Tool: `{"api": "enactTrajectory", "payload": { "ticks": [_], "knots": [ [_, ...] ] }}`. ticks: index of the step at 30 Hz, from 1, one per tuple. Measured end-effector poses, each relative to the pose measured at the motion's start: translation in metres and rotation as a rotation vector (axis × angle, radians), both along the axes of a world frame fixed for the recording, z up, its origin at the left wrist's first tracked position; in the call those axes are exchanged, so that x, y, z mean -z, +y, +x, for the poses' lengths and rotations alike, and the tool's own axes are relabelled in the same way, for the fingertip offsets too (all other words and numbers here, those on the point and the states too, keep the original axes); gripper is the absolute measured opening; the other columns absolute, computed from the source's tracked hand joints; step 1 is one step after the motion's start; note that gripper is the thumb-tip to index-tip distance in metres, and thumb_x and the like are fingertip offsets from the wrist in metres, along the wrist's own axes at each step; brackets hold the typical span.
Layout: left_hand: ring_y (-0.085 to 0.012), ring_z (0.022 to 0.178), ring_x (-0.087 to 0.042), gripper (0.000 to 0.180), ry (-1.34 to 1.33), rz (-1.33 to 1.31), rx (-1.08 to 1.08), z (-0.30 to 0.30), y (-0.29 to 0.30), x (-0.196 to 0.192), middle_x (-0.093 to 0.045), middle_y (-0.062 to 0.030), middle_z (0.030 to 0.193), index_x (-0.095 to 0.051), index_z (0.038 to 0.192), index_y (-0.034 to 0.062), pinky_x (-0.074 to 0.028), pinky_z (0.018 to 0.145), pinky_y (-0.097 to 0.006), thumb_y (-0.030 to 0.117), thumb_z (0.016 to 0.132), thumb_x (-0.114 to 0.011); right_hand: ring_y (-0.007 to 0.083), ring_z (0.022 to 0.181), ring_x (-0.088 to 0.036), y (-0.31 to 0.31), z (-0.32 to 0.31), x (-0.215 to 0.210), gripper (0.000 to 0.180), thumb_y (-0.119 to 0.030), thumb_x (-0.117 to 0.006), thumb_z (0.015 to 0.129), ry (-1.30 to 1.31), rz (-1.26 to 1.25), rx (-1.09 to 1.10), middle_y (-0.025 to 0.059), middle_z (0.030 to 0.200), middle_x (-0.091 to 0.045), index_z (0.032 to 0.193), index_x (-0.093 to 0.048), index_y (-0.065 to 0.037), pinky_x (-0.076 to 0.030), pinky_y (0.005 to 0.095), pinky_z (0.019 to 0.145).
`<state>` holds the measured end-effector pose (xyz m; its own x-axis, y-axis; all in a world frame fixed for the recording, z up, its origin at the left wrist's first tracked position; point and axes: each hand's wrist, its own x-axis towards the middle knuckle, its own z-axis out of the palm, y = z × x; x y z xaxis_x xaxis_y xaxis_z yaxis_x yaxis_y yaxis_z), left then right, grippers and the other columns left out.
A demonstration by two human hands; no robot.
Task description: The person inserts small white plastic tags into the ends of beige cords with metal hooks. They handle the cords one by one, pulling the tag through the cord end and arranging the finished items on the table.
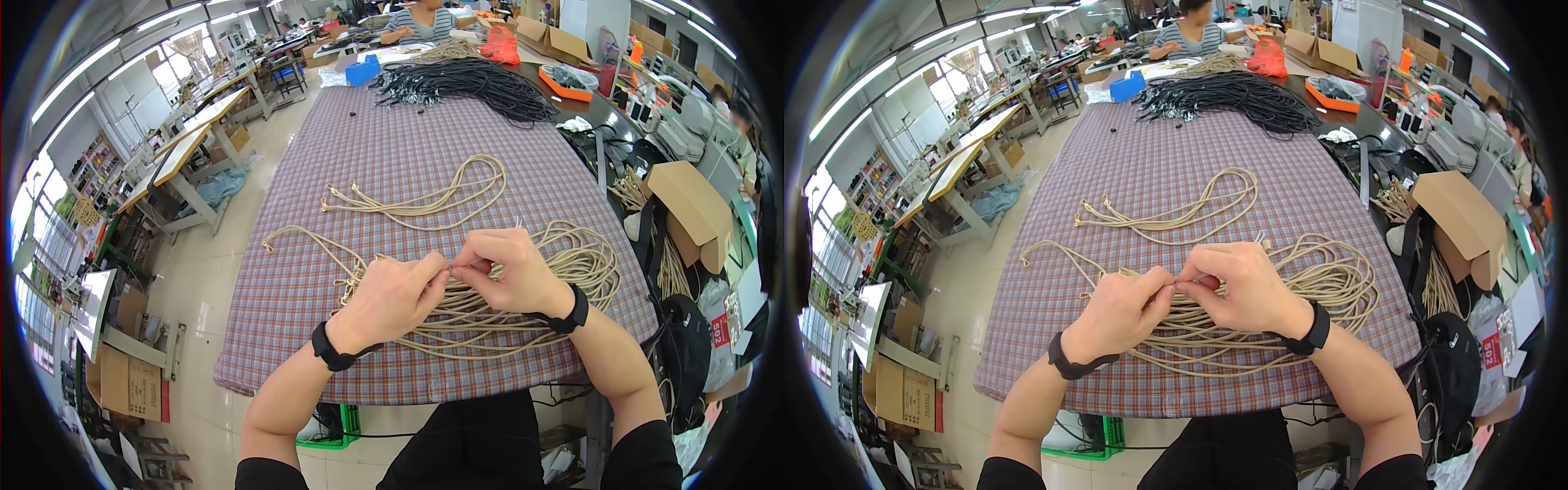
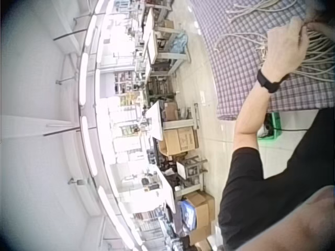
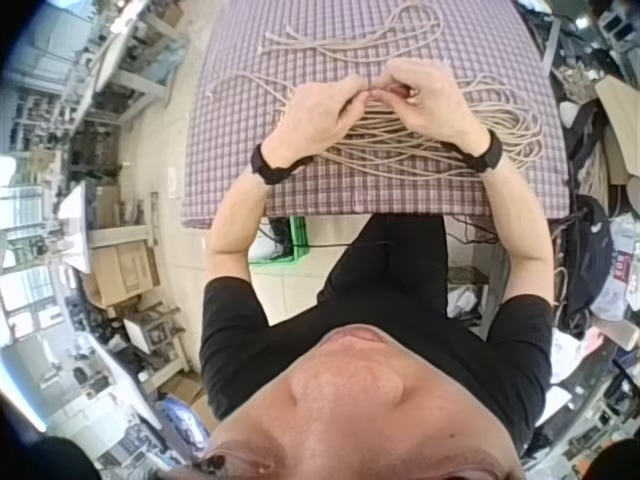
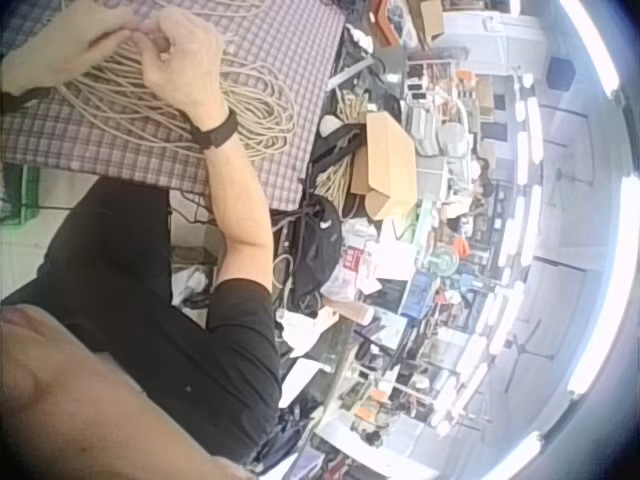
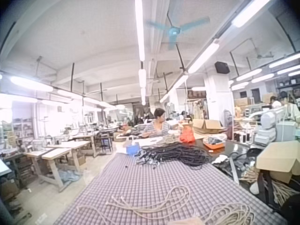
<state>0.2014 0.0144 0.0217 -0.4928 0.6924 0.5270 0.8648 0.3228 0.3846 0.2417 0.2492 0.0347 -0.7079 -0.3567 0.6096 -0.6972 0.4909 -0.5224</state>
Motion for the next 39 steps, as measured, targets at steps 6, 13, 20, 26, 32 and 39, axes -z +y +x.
{"api": "enactTrajectory", "payload": {
  "ticks": [6,13,20,26,32,39],
  "knots": [
    [-0.0341,0.056,-0.061,0.015,0.103,-0.048,0.001,0.0,0.001,0.002,-0.06,-0.0122,0.067,-0.056,0.091,0.0061,-0.047,0.053,-0.045,0.009,0.101,-0.067,0.0211,0.064,-0.07,0.0,0.001,0.001,0.011,-0.004,-0.083,0.087,-0.012,0.012,-0.008,0.0063,0.077,-0.071,0.088,-0.073,-0.006,-0.054,0.0325,0.056],
    [-0.0356,0.056,-0.061,0.013,0.104,-0.052,0.022,-0.003,-0.001,0.006,-0.059,-0.0135,0.066,-0.056,0.091,0.0049,-0.047,0.053,-0.046,0.006,0.099,-0.066,0.0212,0.062,-0.068,0.001,0.002,-0.003,0.011,-0.006,-0.084,0.087,-0.011,0.024,0.01,0.0064,0.074,-0.069,0.088,-0.073,-0.007,-0.053,0.0328,0.056],
    [-0.0373,0.059,-0.063,0.009,0.071,-0.038,0.032,-0.006,-0.003,0.004,-0.059,-0.015,0.066,-0.057,0.095,0.0044,-0.049,0.056,-0.048,0.006,0.099,-0.065,0.0198,0.057,-0.061,0.006,-0.001,-0.005,0.01,-0.006,-0.084,0.086,-0.012,0.038,0.041,0.0053,0.069,-0.065,0.087,-0.074,-0.008,-0.045,0.0327,0.052],
    [-0.0382,0.062,-0.064,0.008,0.053,-0.039,0.027,-0.007,-0.004,0.002,-0.061,-0.0163,0.068,-0.057,0.097,0.0041,-0.049,0.057,-0.048,0.007,0.1,-0.063,0.0188,0.056,-0.058,0.007,-0.002,-0.006,0.011,-0.006,-0.085,0.085,0.006,-0.004,0.034,0.0045,0.067,-0.062,0.086,-0.074,-0.008,-0.043,0.0328,0.052],
    [-0.0382,0.063,-0.065,0.008,0.018,-0.062,0.021,-0.007,-0.006,0.0,-0.061,-0.0167,0.07,-0.056,0.097,0.0041,-0.05,0.058,-0.048,0.007,0.102,-0.062,0.0172,0.057,-0.055,0.014,-0.003,-0.01,0.011,-0.006,-0.086,0.085,-0.016,0.011,0.054,0.0034,0.067,-0.062,0.087,-0.075,-0.008,-0.043,0.0323,0.053],
    [-0.0392,0.062,-0.064,0.009,0.006,-0.102,0.003,-0.007,-0.008,0.002,-0.06,-0.017,0.069,-0.056,0.097,0.0038,-0.049,0.058,-0.049,0.008,0.103,-0.061,0.0149,0.056,-0.052,0.018,-0.006,-0.01,0.009,-0.006,-0.085,0.085,-0.019,-0.036,0.055,0.0029,0.065,-0.059,0.09,-0.077,-0.008,-0.041,0.0307,0.054]
  ]
}}
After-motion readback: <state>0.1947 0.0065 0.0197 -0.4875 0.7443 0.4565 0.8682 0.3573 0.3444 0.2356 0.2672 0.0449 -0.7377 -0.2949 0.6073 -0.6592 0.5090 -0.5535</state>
